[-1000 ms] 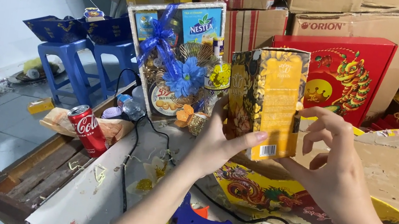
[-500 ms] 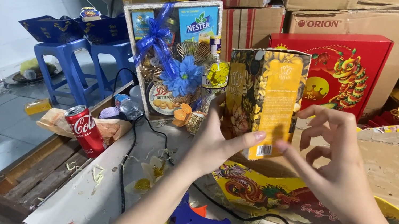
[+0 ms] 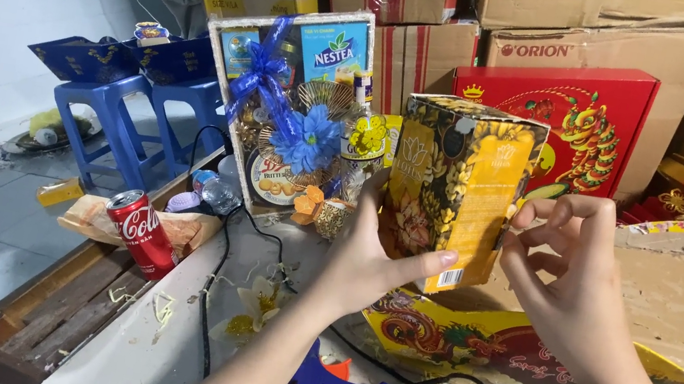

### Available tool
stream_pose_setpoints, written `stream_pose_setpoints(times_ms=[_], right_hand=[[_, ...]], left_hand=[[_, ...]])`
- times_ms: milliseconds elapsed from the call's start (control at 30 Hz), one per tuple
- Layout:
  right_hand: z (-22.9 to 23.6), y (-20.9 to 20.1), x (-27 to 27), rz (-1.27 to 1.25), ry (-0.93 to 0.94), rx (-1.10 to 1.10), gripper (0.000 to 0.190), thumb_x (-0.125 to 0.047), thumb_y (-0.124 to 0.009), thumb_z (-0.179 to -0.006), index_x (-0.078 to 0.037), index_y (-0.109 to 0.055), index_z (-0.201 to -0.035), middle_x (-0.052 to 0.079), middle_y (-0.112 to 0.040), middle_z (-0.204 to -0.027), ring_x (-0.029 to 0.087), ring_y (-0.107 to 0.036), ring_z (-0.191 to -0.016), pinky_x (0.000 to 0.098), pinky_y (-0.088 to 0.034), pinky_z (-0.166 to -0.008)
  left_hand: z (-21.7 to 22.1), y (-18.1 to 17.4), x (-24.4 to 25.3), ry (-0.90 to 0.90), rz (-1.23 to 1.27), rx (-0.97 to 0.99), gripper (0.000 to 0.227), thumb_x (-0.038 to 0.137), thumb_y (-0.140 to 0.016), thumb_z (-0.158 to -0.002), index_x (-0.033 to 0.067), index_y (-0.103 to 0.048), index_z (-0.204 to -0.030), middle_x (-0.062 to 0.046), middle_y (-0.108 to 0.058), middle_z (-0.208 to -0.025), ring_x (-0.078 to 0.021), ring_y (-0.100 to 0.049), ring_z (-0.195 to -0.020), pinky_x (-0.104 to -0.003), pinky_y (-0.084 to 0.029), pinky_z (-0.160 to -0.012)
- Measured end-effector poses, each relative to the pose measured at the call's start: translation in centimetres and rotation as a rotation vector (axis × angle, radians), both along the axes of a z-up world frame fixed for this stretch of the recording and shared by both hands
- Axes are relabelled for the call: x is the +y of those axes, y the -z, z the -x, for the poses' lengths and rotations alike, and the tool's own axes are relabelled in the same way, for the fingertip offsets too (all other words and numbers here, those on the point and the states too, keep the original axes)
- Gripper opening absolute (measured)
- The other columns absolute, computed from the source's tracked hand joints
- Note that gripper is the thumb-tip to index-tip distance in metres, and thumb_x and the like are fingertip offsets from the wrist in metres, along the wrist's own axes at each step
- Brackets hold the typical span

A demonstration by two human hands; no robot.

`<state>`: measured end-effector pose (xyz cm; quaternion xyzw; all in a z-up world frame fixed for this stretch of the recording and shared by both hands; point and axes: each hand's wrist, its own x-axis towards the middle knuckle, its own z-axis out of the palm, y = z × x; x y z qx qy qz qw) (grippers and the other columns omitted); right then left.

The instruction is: The person holds a small yellow box, turning it over to inspect the sides, then places it into a larger decorative box. They continue to arrange several other small yellow boxes inside the larger container, adjusting their positions.

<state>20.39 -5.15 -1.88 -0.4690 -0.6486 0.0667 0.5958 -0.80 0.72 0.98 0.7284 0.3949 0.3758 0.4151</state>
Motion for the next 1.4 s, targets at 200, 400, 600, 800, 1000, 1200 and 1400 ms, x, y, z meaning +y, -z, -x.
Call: stream_pose_setpoints(times_ms=[200,400,600,800,1000,1200,1400], right_hand=[[0.5,-0.5,-0.3,0.008,-0.027,0.138,0.044,0.004,-0.065,-0.096,-0.013,-0.029,-0.112,0.013,-0.063,-0.108,0.017,-0.066,-0.084,0.0279,-0.058,-0.068],[-0.2,-0.4,0.1,-0.007,-0.127,0.229,0.041,0.002,-0.065,-0.098,-0.014,-0.029,-0.108,0.018,-0.071,-0.112,0.021,-0.075,-0.101,0.0283,-0.057,-0.078],[0.7,-1.3,-0.6,0.04,0.018,0.117,0.029,-0.008,-0.067,-0.102,-0.007,-0.042,-0.117,0.012,-0.064,-0.106,0.017,-0.07,-0.093,0.0269,-0.053,-0.069],[0.6,-1.2,-0.5,0.077,0.057,0.059,0.012,-0.014,-0.064,-0.107,-0.003,-0.06,-0.107,0.006,-0.065,-0.099,0.012,-0.062,-0.078,0.0264,-0.049,-0.061],[-0.1,-0.6,-0.4,0.098,0.222,-0.124,0.036,-0.025,-0.043,-0.119,-0.008,-0.057,-0.09,0.005,-0.055,-0.064,0.015,-0.046,-0.056,0.0325,-0.036,-0.059],[-0.1,0.1,0.1,0.112,0.268,-0.179,0.025,-0.022,-0.049,-0.116,-0.007,-0.053,-0.097,0.007,-0.057,-0.073,0.021,-0.043,-0.062,0.0357,-0.037,-0.063],[0.2,0.4,0.0,0.021,0.293,-0.28,0.019,-0.016,-0.049,-0.115,-0.005,-0.05,-0.099,0.011,-0.056,-0.079,0.026,-0.043,-0.063,0.0388,-0.038,-0.064]], left_hand=[[0.0,0.5,0.1,0.009,-0.108,-0.046,0.129,0.066,-0.074,-0.056,0.0168,-0.019,-0.162,-0.009,-0.046,-0.16,-0.0266,-0.05,-0.145,-0.046,-0.046,-0.117],[-0.1,1.6,1.1,0.002,-0.272,-0.107,0.123,0.063,-0.076,-0.063,0.0114,-0.02,-0.16,-0.014,-0.042,-0.158,-0.0297,-0.046,-0.147,-0.046,-0.04,-0.121],[-0.3,1.4,1.0,0.035,-0.292,-0.211,0.108,0.058,-0.078,-0.068,0.0092,-0.029,-0.151,-0.016,-0.051,-0.146,-0.031,-0.054,-0.139,-0.045,-0.046,-0.118],[-0.3,1.6,1.2,0.076,-0.304,-0.261,0.109,0.055,-0.078,-0.071,0.0086,-0.025,-0.153,-0.017,-0.049,-0.15,-0.0318,-0.052,-0.141,-0.045,-0.047,-0.119],[-0.3,1.3,0.9,0.111,-0.295,-0.224,0.111,0.062,-0.075,-0.069,0.0081,-0.024,-0.151,-0.018,-0.049,-0.147,-0.0333,-0.056,-0.138,-0.045,-0.052,-0.116],[-0.3,1.0,0.4,0.091,-0.292,-0.165,0.119,0.065,-0.073,-0.066,0.0074,-0.021,-0.156,-0.018,-0.046,-0.152,-0.0335,-0.053,-0.141,-0.046,-0.049,-0.117],[-0.3,1.1,0.3,0.079,-0.307,-0.153,0.114,0.064,-0.074,-0.067,0.0088,-0.025,-0.154,-0.016,-0.05,-0.148,-0.0317,-0.058,-0.136,-0.045,-0.053,-0.113]])
